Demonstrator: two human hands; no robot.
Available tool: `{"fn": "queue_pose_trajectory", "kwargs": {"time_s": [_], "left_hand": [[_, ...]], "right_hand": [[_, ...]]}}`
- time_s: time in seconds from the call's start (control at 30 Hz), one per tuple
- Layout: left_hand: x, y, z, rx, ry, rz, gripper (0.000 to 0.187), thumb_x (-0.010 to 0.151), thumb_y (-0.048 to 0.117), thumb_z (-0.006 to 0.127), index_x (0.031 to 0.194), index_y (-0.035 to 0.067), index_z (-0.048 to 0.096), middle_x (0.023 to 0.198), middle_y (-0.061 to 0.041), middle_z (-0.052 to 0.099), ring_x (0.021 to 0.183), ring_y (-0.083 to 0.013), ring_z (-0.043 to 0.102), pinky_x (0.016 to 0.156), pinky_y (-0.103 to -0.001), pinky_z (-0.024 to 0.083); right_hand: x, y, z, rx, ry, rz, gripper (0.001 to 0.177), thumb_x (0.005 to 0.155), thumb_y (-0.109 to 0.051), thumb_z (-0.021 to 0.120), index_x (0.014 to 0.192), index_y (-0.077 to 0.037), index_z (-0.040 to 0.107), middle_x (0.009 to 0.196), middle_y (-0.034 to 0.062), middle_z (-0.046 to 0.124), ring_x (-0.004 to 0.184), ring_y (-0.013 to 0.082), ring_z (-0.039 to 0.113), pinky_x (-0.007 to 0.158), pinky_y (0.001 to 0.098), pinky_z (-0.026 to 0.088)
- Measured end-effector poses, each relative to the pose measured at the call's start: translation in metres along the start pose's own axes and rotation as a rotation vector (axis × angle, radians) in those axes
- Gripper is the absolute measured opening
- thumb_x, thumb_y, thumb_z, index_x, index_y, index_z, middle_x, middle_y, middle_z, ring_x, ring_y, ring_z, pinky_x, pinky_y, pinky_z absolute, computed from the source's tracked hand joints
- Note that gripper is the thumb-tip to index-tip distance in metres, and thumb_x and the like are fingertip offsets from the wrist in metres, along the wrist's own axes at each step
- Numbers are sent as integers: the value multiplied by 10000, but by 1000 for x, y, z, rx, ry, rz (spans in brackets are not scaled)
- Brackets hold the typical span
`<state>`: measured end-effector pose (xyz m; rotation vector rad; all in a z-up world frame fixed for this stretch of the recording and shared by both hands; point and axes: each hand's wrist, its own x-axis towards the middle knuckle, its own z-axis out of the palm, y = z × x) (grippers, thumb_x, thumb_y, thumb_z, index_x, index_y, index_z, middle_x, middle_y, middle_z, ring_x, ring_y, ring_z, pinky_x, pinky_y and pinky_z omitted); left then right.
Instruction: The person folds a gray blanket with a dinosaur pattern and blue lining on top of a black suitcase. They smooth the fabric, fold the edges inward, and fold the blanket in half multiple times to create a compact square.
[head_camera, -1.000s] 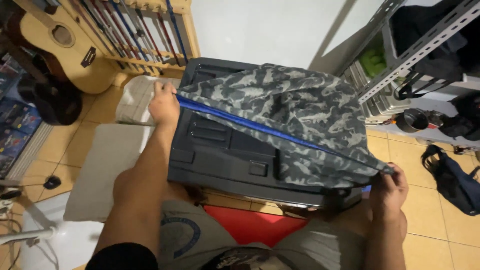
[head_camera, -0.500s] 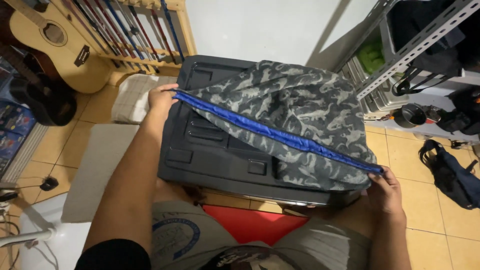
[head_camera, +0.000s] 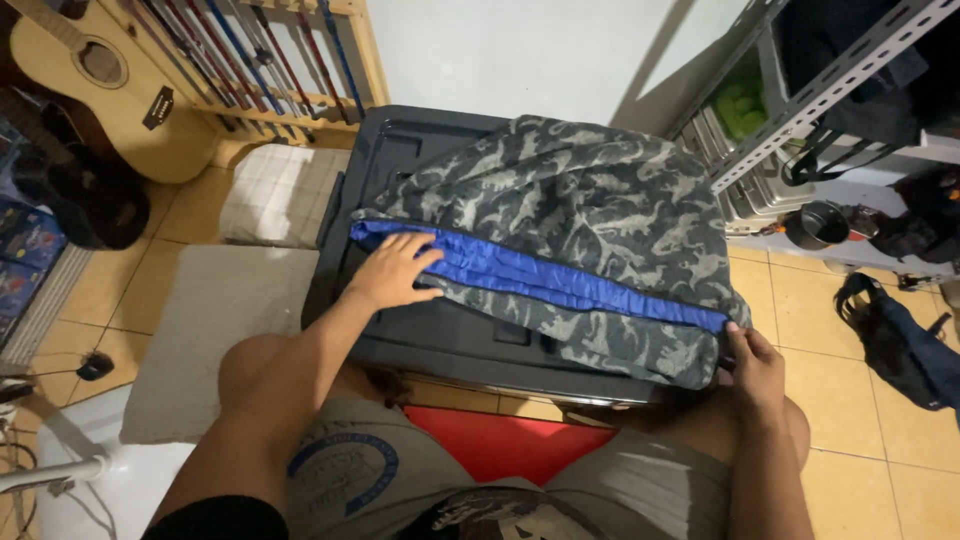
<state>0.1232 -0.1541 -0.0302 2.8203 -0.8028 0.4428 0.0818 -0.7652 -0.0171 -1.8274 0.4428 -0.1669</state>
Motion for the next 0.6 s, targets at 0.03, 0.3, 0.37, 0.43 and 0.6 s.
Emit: {"fn": "queue_pose_trajectory", "kwargs": {"time_s": [0.03, 0.3, 0.37, 0.43, 0.6], "left_hand": [[-2, -2, 10, 13, 24, 57, 533, 817, 477, 757, 1237, 155, 695, 1332, -147, 607, 1258, -339, 591, 1042, -477, 454], [3, -34, 73, 77, 152, -22, 169, 1034, 301, 571, 1003, 206, 707, 915, -13, 641, 873, -229, 677, 815, -369, 512], [12, -39, 79, 51, 147, -204, 139, 1033, 323, 594, 1019, 266, 720, 884, 4, 670, 841, -244, 716, 740, -399, 538], [24, -40, 72, 17, 149, -241, 131, 1024, 337, 606, 997, 264, 712, 882, 10, 648, 847, -258, 703, 737, -409, 538], [53, -39, 62, -21, 42, -400, 135, 975, 358, 670, 963, 231, 714, 1198, 2, 572, 1215, -293, 566, 973, -460, 480]], "right_hand": [[-7, -11, 1, 32, -43, -13, 355, 1067, -270, 746, 1298, -30, 624, 1117, 270, 611, 970, 367, 627, 823, 541, 538], [9, 5, 8, -206, -248, -102, 689, 823, -121, 877, 1446, -47, 593, 1159, 379, 629, 1127, 489, 634, 961, 571, 503], [16, 19, 7, -382, -106, -210, 338, 906, -321, 881, 1196, -183, 774, 1082, 133, 753, 1101, 327, 692, 956, 442, 526], [21, 23, 4, -481, -97, -239, 320, 955, -400, 822, 1198, -198, 769, 1076, 125, 757, 1096, 346, 693, 951, 480, 533], [37, 41, 6, -624, -86, -294, 351, 1068, -473, 682, 1238, -168, 722, 1084, 180, 752, 1107, 423, 680, 932, 579, 521]]}}
